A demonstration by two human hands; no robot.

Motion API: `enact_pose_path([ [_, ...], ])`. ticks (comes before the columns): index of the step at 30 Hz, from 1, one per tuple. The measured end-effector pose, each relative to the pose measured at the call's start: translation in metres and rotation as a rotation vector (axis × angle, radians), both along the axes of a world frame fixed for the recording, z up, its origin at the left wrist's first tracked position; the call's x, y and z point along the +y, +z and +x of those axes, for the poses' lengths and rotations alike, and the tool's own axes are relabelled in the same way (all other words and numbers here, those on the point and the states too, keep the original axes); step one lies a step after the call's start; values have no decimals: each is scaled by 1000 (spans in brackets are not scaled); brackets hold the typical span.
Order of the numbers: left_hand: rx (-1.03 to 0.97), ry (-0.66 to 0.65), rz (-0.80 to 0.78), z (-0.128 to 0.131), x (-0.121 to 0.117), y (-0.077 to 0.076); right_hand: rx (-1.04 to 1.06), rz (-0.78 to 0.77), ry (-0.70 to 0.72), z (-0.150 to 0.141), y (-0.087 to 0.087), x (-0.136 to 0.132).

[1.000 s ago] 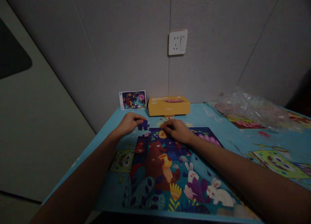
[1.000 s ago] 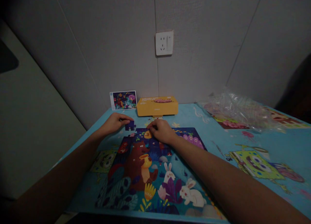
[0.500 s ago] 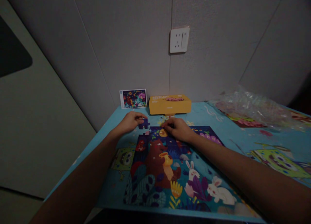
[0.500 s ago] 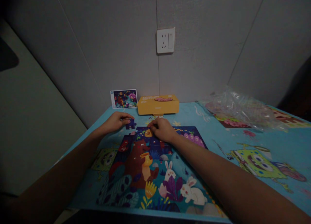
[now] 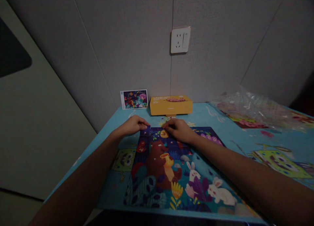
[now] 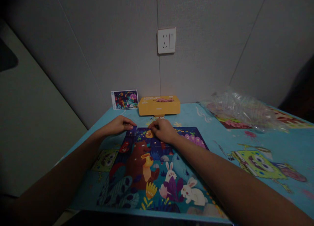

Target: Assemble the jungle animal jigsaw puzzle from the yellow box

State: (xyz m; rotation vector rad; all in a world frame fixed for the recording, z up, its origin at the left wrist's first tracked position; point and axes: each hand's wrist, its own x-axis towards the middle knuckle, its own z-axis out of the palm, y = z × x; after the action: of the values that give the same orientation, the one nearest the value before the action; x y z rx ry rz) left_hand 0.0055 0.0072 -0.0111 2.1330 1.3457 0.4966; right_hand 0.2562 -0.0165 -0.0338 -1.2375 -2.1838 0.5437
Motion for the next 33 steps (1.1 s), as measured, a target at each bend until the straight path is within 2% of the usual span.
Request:
enact_pose_path([
  [5,110,-27,135,-1,0,-2,4,-3,-5,0,-1,1],
  [11,100,-71,101,0,2,-8,-14,-8,-15,0,0,-1],
  [18,71,25,155,2,-3,-19,16,-21,-12,1,1,-3],
  [23,19,-47,100,-4,-12,-17,39,-24,-18,3,1,-5],
  [29,49,-82,126,-13,3,-32,23,36,7,4,-7,2],
  [33,60,-73,115,-14,4,-31,31,25,21,4,-7,1],
])
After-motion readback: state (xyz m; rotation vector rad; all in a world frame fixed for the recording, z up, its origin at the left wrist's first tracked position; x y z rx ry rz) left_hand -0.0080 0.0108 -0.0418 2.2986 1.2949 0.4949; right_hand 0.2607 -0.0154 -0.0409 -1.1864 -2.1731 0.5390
